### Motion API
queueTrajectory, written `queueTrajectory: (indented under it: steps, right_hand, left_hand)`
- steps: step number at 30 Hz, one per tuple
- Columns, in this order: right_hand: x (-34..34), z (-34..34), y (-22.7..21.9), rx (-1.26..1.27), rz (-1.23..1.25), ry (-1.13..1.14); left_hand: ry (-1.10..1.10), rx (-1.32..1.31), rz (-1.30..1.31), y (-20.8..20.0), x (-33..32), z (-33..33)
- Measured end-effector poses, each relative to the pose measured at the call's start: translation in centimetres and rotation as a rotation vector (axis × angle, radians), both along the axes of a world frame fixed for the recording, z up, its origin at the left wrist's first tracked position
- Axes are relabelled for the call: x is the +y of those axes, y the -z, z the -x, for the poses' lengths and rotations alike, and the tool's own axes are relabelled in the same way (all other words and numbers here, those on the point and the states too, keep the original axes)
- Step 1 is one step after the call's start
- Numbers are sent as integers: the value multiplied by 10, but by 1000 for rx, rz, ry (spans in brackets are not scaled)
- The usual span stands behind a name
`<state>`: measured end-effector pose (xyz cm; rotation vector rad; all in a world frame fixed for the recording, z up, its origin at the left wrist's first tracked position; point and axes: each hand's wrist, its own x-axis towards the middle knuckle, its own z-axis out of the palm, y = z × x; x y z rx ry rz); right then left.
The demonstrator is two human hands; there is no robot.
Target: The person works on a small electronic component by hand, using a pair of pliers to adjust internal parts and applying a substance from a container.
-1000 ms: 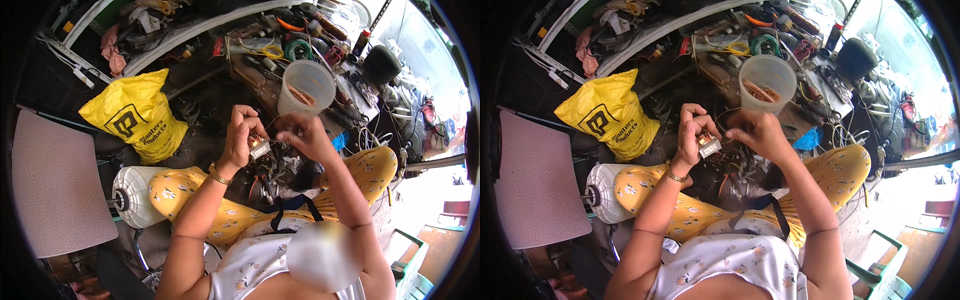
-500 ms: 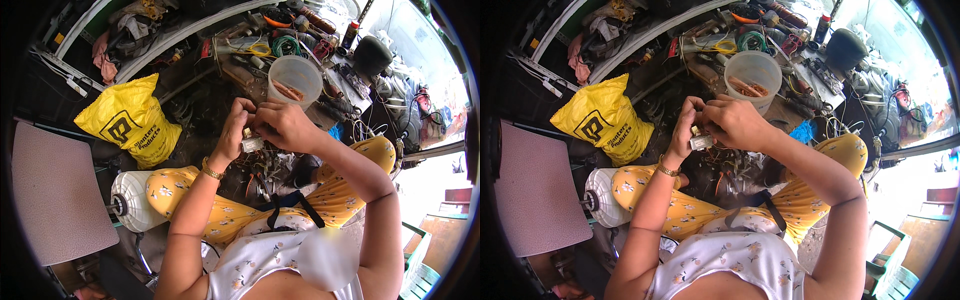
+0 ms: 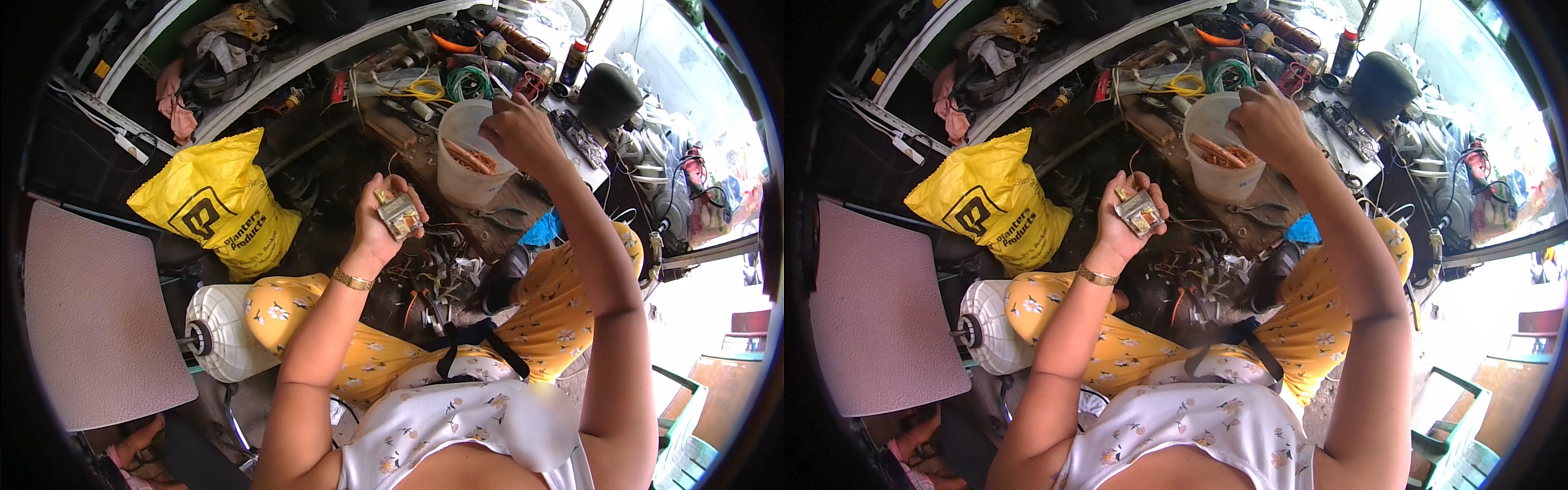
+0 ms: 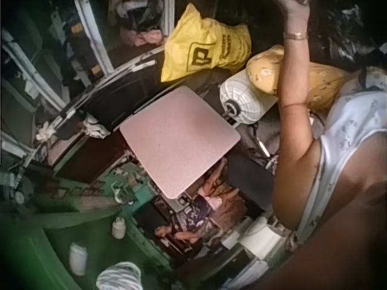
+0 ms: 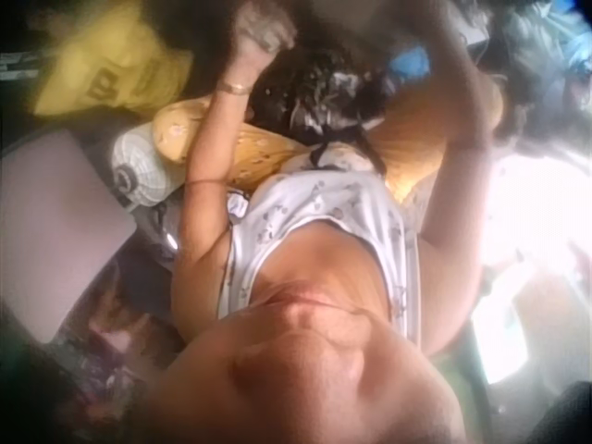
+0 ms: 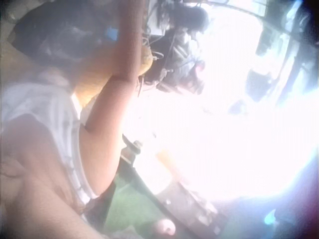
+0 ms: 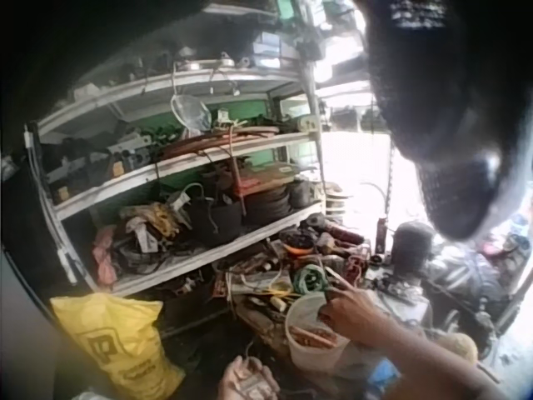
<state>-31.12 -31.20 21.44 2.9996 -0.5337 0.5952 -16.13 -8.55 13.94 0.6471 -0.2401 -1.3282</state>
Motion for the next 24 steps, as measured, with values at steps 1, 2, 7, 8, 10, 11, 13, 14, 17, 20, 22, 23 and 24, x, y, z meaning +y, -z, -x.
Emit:
queueTrajectory:
  steps: [1, 2, 7, 8, 10, 11, 13, 14, 17, 20, 22, 23, 24]
  right_hand:
    - [1, 0, 0, -23, -4, 9]
    - [3, -1, 0, -42, -11, 18]
    - [53, -6, -13, -346, -388, -200]
    - [69, -7, -12, -328, -558, -308]
    - [92, -3, -13, -228, -588, -395]
    - [98, -3, -8, -197, -614, -439]
    - [104, -6, -2, -126, -571, -392]
    - [107, -7, 1, -88, -545, -369]
    - [123, -8, 15, -214, -584, -533]
    - [124, -6, 23, -263, -624, -526]
    - [118, -1, 22, -275, -593, -455]
    - [116, 0, 22, -293, -575, -443]
    - [114, -1, 22, -311, -557, -430]
  left_hand:
    - [-29, -51, 10, -2, -1, 0]
    - [-58, -100, 18, -4, -2, 2]
    - [-325, -429, -91, -17, -4, 9]
    - [-354, -477, -94, -18, -3, 6]
    - [-388, -566, -95, -18, -4, 6]
    - [-414, -556, -63, -17, -6, 6]
    - [-469, -535, 0, -16, -8, 5]
    - [-466, -521, -3, -17, -8, 5]
    - [-480, -490, -12, -16, -6, 4]
    - [-470, -448, -38, -13, -5, 2]
    - [-380, -380, -78, -18, -3, 3]
    - [-375, -445, -33, -17, -2, 1]
    - [-369, -510, 13, -17, -4, -1]
